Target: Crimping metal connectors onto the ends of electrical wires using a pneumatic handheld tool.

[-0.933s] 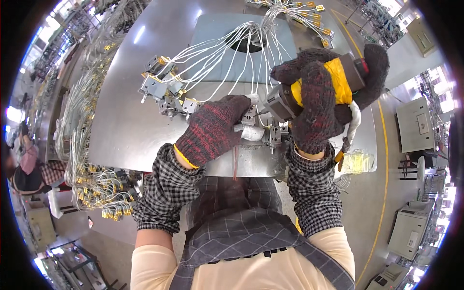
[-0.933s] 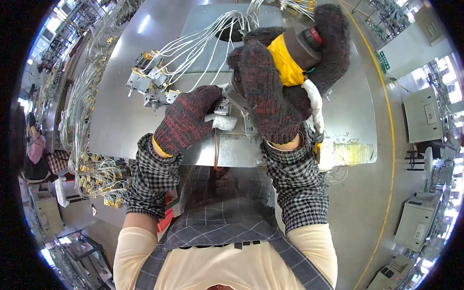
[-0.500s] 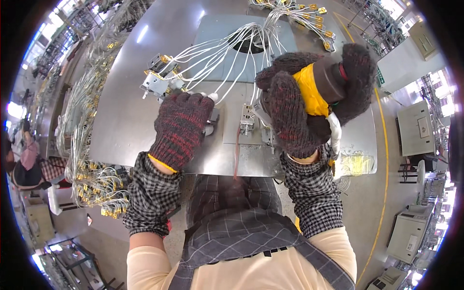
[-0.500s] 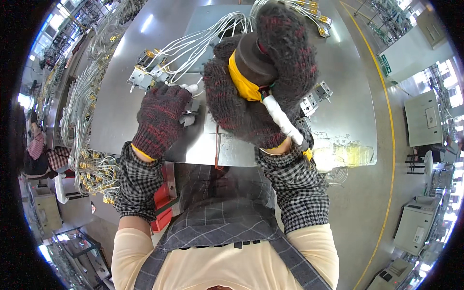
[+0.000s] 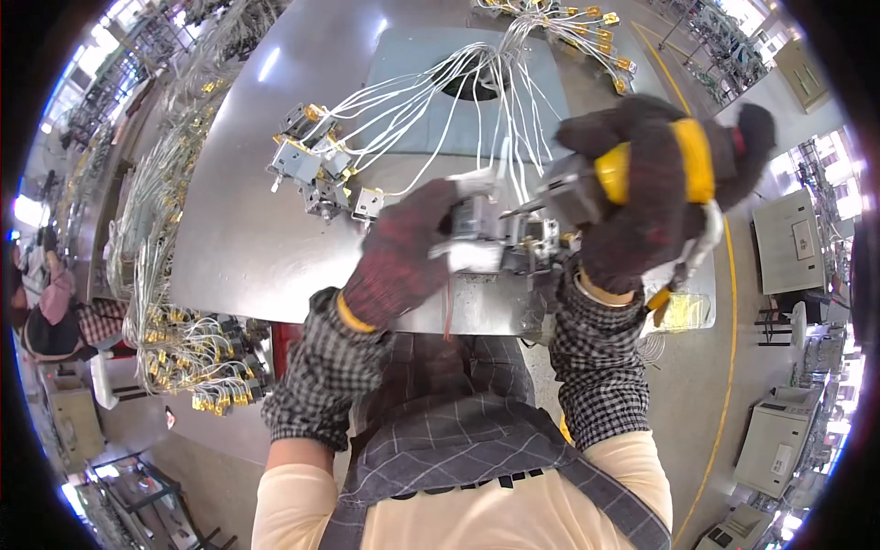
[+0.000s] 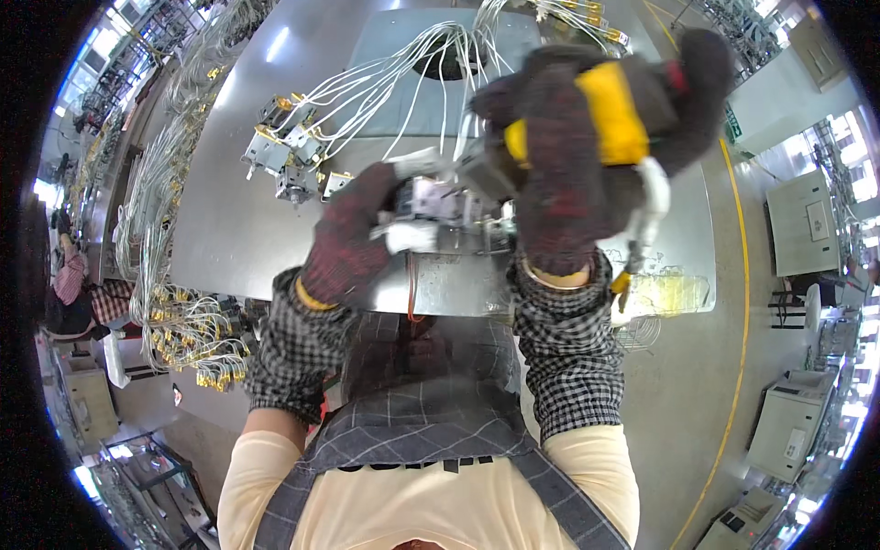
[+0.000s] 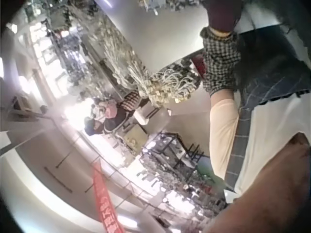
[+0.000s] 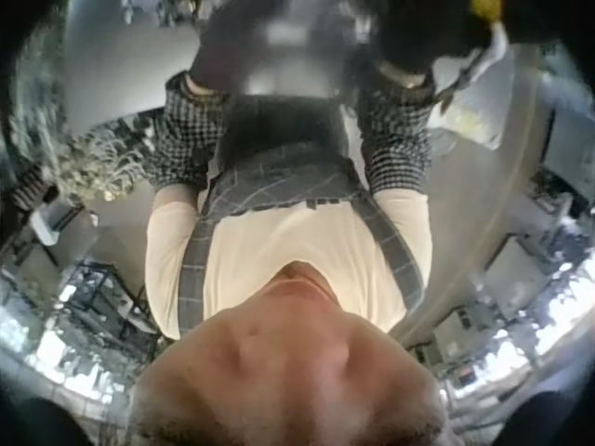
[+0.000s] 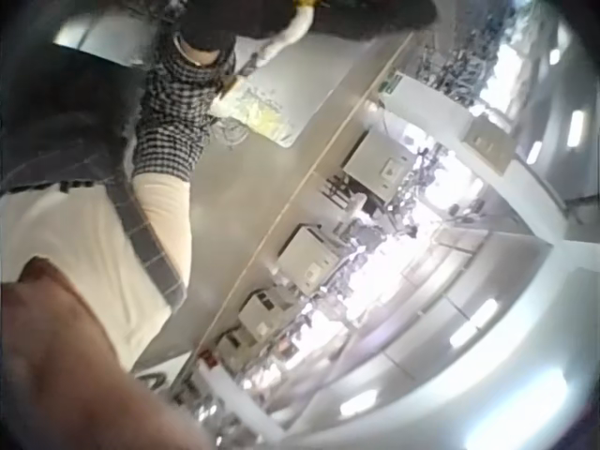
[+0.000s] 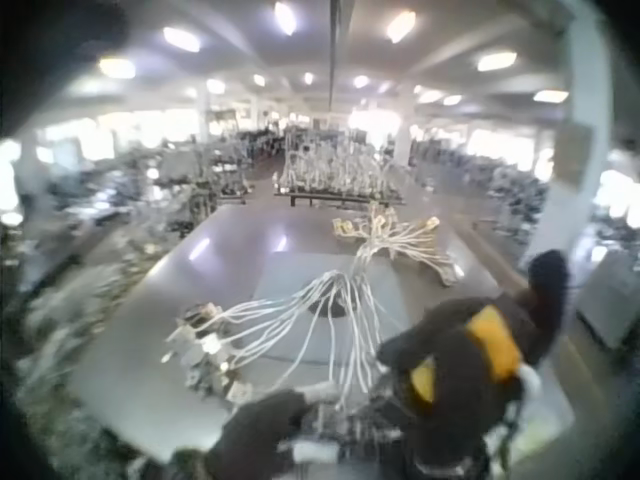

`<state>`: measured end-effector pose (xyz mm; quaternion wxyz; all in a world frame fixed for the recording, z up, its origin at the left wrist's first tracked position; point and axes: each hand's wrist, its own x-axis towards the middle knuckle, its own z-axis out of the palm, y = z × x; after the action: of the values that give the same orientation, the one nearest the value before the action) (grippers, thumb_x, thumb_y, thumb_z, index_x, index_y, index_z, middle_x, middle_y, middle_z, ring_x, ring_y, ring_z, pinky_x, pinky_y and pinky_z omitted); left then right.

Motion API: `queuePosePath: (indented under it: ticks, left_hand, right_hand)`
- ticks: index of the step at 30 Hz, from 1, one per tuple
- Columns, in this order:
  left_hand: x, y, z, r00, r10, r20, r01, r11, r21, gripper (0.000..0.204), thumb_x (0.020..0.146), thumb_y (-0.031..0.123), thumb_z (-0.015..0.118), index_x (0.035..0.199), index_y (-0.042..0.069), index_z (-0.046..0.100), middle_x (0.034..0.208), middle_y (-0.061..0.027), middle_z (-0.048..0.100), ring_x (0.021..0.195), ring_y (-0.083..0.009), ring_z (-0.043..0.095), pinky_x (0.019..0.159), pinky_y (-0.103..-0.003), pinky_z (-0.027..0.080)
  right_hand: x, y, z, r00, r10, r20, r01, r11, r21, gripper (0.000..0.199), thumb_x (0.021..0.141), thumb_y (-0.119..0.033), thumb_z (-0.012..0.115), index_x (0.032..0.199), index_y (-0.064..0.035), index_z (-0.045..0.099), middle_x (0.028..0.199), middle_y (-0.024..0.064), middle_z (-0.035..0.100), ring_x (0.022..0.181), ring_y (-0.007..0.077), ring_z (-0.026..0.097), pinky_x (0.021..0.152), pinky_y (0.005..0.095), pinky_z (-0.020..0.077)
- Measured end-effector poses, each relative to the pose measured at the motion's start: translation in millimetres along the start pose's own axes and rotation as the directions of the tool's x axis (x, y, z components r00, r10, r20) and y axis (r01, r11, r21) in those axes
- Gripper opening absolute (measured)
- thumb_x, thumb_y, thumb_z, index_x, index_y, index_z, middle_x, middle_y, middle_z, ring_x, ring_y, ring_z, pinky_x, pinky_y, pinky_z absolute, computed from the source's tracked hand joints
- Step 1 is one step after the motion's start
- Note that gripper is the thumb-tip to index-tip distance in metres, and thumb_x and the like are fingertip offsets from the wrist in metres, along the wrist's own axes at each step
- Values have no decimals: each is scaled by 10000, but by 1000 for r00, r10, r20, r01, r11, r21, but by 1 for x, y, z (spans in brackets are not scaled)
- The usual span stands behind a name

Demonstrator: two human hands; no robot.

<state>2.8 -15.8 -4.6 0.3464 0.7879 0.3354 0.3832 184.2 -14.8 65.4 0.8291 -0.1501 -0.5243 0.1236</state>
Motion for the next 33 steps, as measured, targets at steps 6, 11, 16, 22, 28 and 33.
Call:
queuePosePath:
  ticks: [6, 11, 16, 22, 28, 33]
  left_hand:
    - [2, -17, -19, 998, -56, 15, 57, 993, -105, 618, 755, 235, 823, 1284, 33, 574, 1159, -163, 650, 1004, -238, 665, 869, -343, 531]
    - [8, 17, -35, 1000, -13, 7, 12, 990, 138, 664, 737, 303, 842, 1290, 34, 593, 1102, -175, 661, 970, -235, 671, 859, -350, 530]
    - [12, 10, -18, 992, 120, 31, -124, 938, 322, 676, 735, 390, 816, 1236, -5, 594, 1119, -199, 671, 979, -303, 687, 834, -364, 547]
    - [17, 4, -15, 984, -107, 142, 53, 938, 342, 664, 712, 394, 834, 1193, -5, 610, 1096, -211, 671, 958, -325, 688, 824, -402, 546]
    - [21, 5, -9, 981, -32, 192, -40, 931, 363, 628, 720, 359, 841, 1187, 14, 603, 1013, -178, 684, 929, -315, 692, 785, -393, 551]
    - [19, 14, -12, 959, -166, 228, 87, 943, 321, 637, 750, 421, 787, 1230, 50, 592, 1119, -166, 662, 988, -307, 675, 833, -410, 539]
  right_hand:
    - [2, 3, -8, 999, -9, -44, 9, 1000, -13, 688, 884, -111, 678, 1449, -89, 286, 879, 207, 677, 607, 285, 688, 549, 408, 594]
    - [12, -3, -12, 1000, 4, 1, -4, 999, -43, 728, 880, -62, 689, 1465, -102, 258, 891, 238, 664, 628, 317, 690, 567, 436, 620]
    - [14, -2, -20, 1000, 8, -19, -8, 1000, -24, 712, 890, -102, 661, 1467, -126, 244, 909, 237, 662, 674, 334, 695, 595, 484, 614]
    - [8, 2, -14, 999, 6, 46, -16, 974, 225, 706, 901, -155, 659, 1471, -153, 243, 937, 253, 660, 698, 357, 700, 595, 484, 615]
    - [6, -11, 6, 979, 10, 205, 46, 963, -266, 625, 955, -200, 610, 1470, -123, 264, 961, 306, 646, 656, 408, 687, 569, 474, 616]
    - [-1, -12, 14, 981, 36, 192, 9, 973, -229, 638, 946, -182, 617, 1470, -123, 258, 934, 282, 649, 651, 385, 686, 565, 453, 610]
